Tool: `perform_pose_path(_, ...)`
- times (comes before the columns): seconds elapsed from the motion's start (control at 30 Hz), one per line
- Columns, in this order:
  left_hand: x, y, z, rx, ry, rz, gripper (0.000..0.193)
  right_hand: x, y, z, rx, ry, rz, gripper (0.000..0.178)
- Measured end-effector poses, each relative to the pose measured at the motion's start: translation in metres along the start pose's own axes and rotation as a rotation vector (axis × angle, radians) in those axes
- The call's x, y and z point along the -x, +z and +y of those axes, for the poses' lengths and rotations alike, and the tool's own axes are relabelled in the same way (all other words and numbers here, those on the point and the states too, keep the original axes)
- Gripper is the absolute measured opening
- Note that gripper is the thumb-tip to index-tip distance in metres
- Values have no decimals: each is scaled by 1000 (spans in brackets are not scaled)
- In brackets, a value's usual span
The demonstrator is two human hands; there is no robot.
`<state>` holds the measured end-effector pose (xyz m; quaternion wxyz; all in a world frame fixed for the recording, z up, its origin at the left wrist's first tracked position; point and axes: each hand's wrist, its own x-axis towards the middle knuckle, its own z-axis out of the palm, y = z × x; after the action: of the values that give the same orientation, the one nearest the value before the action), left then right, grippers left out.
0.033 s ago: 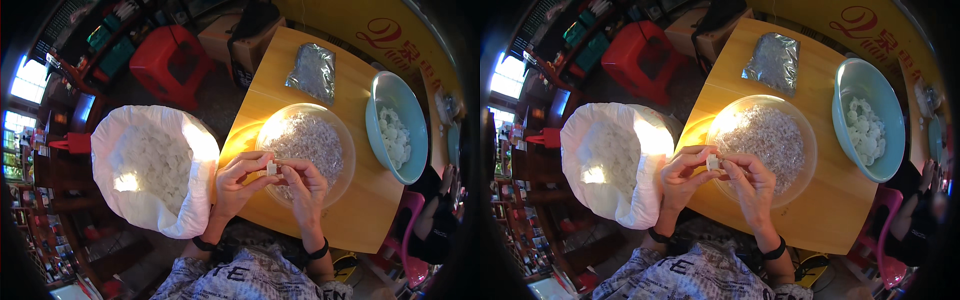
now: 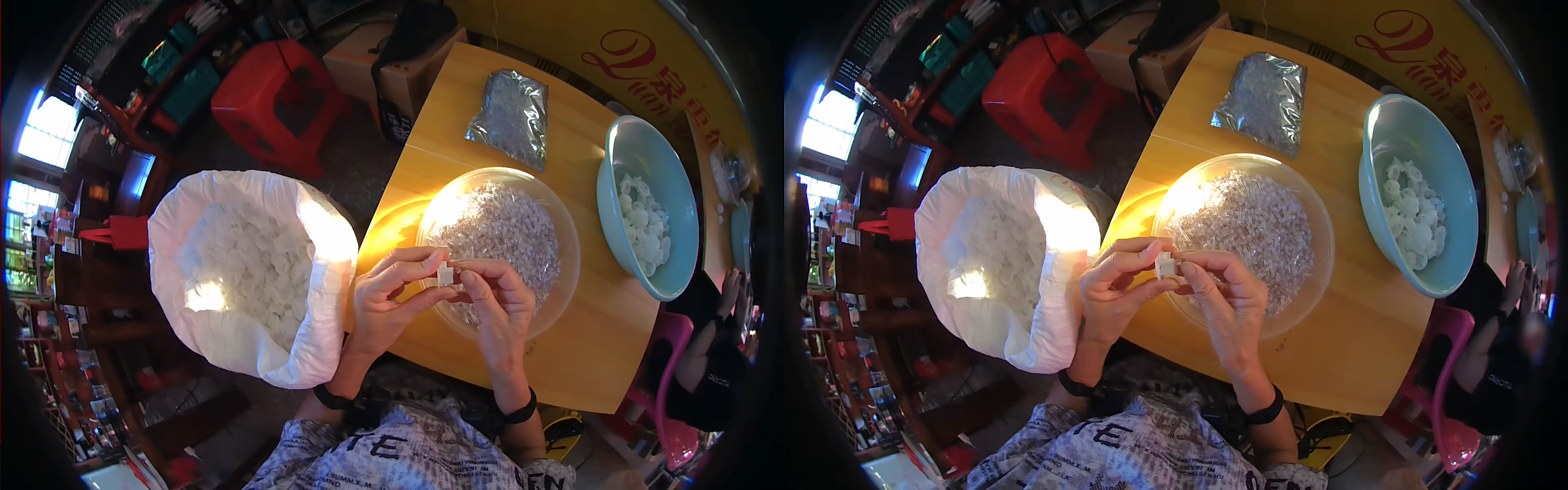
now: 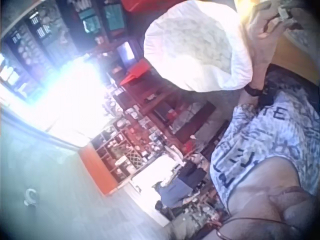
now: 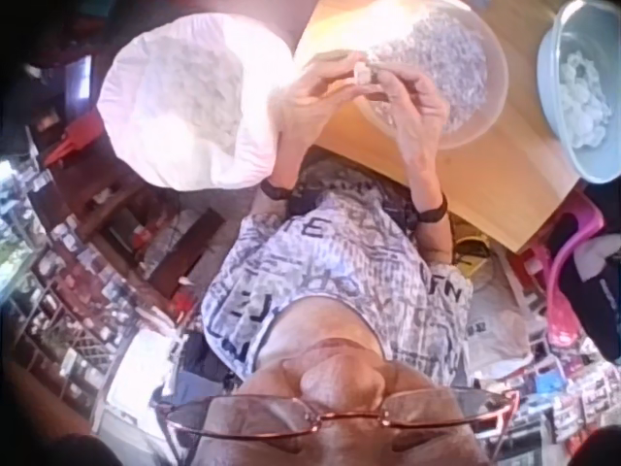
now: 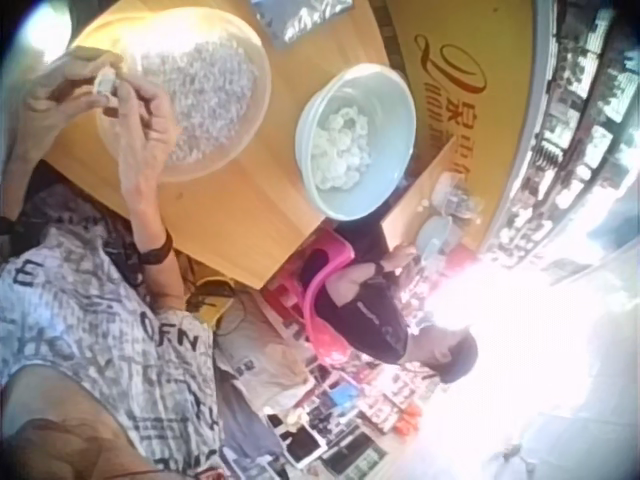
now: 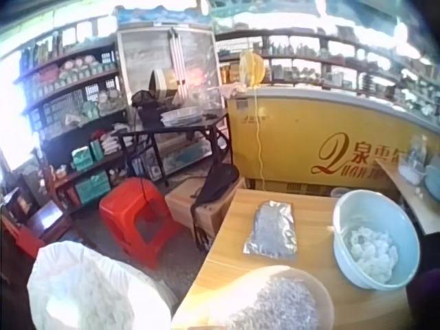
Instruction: Assembling small plastic caps onto silver metal studs by hand.
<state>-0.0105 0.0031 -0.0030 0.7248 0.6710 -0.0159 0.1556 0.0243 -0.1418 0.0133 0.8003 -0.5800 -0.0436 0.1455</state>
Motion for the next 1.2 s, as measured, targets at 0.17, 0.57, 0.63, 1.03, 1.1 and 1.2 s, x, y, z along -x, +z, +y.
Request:
perform_pose_path(0.17,0,8,3,-159,89,-21,35,6,-5,-2,-8,-27,19,10)
perform_pose_path(0.57,5,6,79,-425,154,77,39,5,-66,-35,367,-174,446,17)
perform_pose_path(0.63,21,-29,102,-669,181,194,39,-2,-123,-66,785,-467,681,29)
perform_pose_path(1.03,20,-160,17,-896,-124,352,26,-24,-365,-146,1590,-193,611,31)
perform_pose_path(1.1,4,-148,0,-776,-3,283,26,-18,-331,-138,1629,-140,633,33)
perform_pose_path(1.2,-1,-148,3,-755,-12,204,28,-27,-260,-111,1629,-594,742,24)
